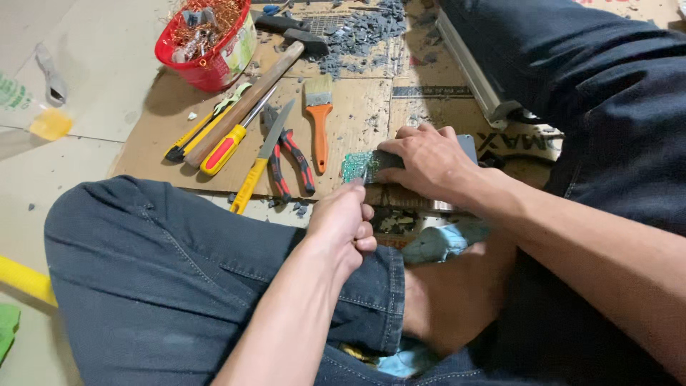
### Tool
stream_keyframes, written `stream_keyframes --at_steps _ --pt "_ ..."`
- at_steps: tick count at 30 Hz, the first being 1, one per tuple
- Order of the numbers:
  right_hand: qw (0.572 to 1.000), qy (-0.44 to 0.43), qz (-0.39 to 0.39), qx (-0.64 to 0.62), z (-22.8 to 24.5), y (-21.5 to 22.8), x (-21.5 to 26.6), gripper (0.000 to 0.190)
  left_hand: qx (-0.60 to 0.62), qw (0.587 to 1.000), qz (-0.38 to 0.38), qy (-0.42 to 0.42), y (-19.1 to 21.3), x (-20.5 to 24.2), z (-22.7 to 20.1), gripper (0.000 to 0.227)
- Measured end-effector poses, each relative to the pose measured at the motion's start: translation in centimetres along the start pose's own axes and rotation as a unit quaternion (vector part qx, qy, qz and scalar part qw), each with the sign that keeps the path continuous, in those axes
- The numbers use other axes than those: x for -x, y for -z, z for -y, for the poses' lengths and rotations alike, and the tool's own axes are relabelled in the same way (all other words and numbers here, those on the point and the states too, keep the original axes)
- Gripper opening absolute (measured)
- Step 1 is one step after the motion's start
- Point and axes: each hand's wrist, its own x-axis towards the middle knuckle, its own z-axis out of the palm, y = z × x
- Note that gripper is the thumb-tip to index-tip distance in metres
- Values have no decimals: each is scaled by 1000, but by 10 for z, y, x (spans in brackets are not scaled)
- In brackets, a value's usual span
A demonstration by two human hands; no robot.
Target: The person scrapes a green circuit board with a small metal tool to remove material, then uses a brush to sweep away the debris. The person continues scraping and brushing the board repeatedly.
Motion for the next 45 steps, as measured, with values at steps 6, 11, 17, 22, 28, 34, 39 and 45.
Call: stream_keyframes --at_steps 6,11,17,22,28,34,39,45 --pt "1000 -5 -5 3 -5 -1 -3 58 -211 972 -58 -87 -6 -3 -7 36" --pt "1000 -17 -11 10 -2 2 8 54 -155 983 -52 -79 -14 21 -11 42" --pt "999 3 -12 44 2 1 2 59 -174 977 -82 -91 -14 -6 -14 44" --pt "1000 -11 5 5 -1 2 1 62 -475 873 -48 -104 3 0 -21 48" --pt "999 -34 6 9 0 3 1 58 -572 798 -7 -192 0 14 -24 52" --pt "999 -36 21 1 5 8 3 60 -587 766 -41 -260 -2 -33 -23 49" --pt "999 -36 19 20 0 0 -2 64 -559 799 8 -223 6 28 -22 48" --pt "999 -39 1 5 0 -1 0 62 -558 804 3 -203 3 26 -25 48"
